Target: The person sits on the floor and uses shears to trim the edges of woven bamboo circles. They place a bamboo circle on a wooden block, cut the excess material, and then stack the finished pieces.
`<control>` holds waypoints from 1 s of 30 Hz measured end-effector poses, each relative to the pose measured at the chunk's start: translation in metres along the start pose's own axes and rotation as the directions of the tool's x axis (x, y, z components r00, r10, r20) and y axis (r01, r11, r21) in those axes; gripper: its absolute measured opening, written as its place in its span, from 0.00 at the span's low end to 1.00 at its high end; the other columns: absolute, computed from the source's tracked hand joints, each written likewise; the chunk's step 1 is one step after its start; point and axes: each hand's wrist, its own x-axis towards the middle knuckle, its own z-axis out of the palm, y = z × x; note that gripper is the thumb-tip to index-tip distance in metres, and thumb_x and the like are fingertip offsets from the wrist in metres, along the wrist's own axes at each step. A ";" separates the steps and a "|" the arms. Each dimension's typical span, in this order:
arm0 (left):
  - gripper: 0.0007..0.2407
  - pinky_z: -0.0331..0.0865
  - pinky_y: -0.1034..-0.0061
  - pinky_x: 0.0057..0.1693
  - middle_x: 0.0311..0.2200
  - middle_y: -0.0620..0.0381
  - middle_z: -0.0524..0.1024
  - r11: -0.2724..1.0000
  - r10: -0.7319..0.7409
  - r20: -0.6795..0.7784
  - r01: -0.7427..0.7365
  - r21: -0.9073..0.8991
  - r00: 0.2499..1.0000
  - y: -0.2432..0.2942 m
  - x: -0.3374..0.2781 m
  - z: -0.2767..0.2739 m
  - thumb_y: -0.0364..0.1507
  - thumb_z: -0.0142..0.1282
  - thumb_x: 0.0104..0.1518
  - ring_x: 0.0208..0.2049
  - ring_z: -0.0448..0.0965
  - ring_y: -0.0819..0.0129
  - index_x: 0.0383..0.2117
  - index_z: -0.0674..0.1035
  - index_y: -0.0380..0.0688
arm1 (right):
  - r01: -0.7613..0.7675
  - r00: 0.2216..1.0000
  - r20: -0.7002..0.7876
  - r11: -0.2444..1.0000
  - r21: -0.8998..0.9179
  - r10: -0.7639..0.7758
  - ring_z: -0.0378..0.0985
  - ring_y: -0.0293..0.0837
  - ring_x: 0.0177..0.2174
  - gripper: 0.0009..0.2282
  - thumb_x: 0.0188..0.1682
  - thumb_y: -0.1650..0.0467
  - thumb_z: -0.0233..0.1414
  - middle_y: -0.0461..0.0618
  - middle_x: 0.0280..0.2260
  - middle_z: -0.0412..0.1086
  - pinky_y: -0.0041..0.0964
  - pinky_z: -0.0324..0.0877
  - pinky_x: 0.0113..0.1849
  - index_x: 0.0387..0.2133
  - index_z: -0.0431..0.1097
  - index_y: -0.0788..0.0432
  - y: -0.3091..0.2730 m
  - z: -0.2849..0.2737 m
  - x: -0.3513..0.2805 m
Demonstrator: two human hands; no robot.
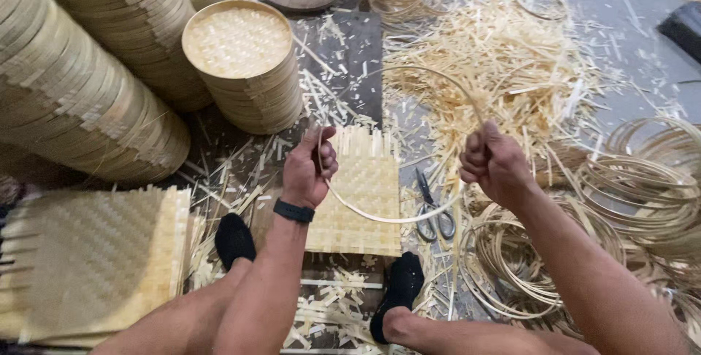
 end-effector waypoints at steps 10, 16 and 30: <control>0.14 0.51 0.82 0.19 0.13 0.66 0.61 0.996 -0.016 -0.191 0.000 -0.085 0.982 0.022 -0.003 -0.048 0.37 0.57 0.63 0.13 0.57 0.77 0.22 0.73 0.47 | 0.085 0.992 0.076 0.975 0.204 -0.102 0.49 0.34 0.16 0.22 0.62 0.56 0.48 0.38 0.16 0.47 0.29 0.48 0.18 0.21 0.61 0.54 0.074 0.009 0.060; 0.13 0.54 0.82 0.22 0.15 0.64 0.64 0.974 -0.013 -0.244 -0.043 -0.223 0.970 0.013 -0.008 -0.045 0.37 0.53 0.64 0.16 0.61 0.76 0.24 0.74 0.44 | 0.052 0.996 -0.090 0.939 0.340 -0.023 0.56 0.37 0.19 0.19 0.60 0.58 0.45 0.41 0.17 0.51 0.32 0.56 0.23 0.27 0.71 0.59 0.108 0.020 0.061; 0.12 0.53 0.85 0.21 0.16 0.67 0.63 0.992 -0.009 -0.394 0.058 0.113 0.919 -0.008 0.005 -0.109 0.40 0.57 0.60 0.15 0.59 0.81 0.33 0.80 0.44 | 0.077 0.976 -0.205 0.997 0.007 -0.074 0.67 0.34 0.19 0.10 0.54 0.62 0.52 0.41 0.20 0.66 0.29 0.65 0.21 0.30 0.69 0.56 0.175 -0.005 0.070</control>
